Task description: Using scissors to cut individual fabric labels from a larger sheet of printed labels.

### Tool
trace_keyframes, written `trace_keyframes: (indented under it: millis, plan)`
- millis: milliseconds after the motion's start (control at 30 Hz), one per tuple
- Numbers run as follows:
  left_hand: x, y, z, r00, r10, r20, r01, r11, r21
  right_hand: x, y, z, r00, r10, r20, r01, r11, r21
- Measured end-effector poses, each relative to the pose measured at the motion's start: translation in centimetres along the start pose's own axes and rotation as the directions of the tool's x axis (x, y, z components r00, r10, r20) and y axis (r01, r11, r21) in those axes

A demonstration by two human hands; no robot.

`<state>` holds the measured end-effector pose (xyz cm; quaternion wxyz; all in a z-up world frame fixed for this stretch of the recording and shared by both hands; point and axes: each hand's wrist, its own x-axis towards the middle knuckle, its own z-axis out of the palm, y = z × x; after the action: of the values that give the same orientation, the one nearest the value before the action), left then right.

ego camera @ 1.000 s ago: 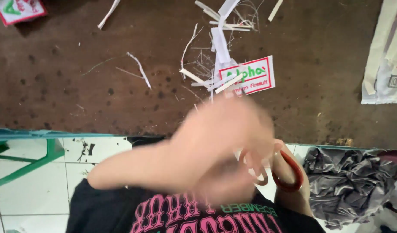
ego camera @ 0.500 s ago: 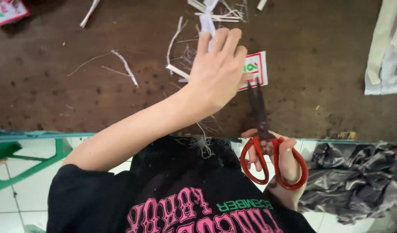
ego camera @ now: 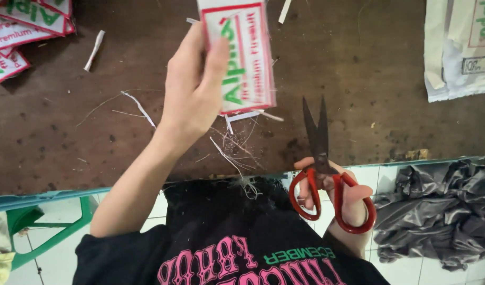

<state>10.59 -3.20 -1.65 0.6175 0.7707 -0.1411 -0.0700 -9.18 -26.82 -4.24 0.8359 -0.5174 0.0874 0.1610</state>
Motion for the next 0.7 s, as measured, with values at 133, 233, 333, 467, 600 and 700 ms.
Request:
trace_keyframes:
  millis: [133,233,333,467,600,700]
  plan:
    - [-1.7,-0.4,0.5,0.983,0.004,-0.185,-0.038,0.983,-0.182,1.0,-1.2,3.5,0.995,0.040,-0.090,-0.042,0.999,-0.023]
    - [-3.6,0.0,0.9,0.986,-0.060,-0.156,0.015,0.961,-0.275,2.1,-0.7,3.1,0.982,0.185,0.037,-0.182,0.979,-0.087]
    - [-4.8,1.3,1.8,0.973,-0.186,-0.138,0.102,0.879,-0.466,3.9,-4.0,7.8,0.989,0.149,-0.007,-0.140,0.910,-0.391]
    - [-6.4,-4.9,3.1,0.996,-0.088,-0.016,0.062,0.816,-0.575,5.6,-2.4,6.8,0.988,-0.009,0.156,0.086,0.862,-0.500]
    - [-6.9,-7.2,2.3,0.989,-0.041,-0.142,-0.034,0.873,-0.486,5.9,-2.1,6.6,0.989,-0.005,0.150,0.079,0.867,-0.491]
    - [-6.4,-3.8,0.8,0.990,-0.010,-0.140,-0.077,0.797,-0.599,5.1,-2.0,5.9,0.990,0.003,0.143,0.061,0.896,-0.439]
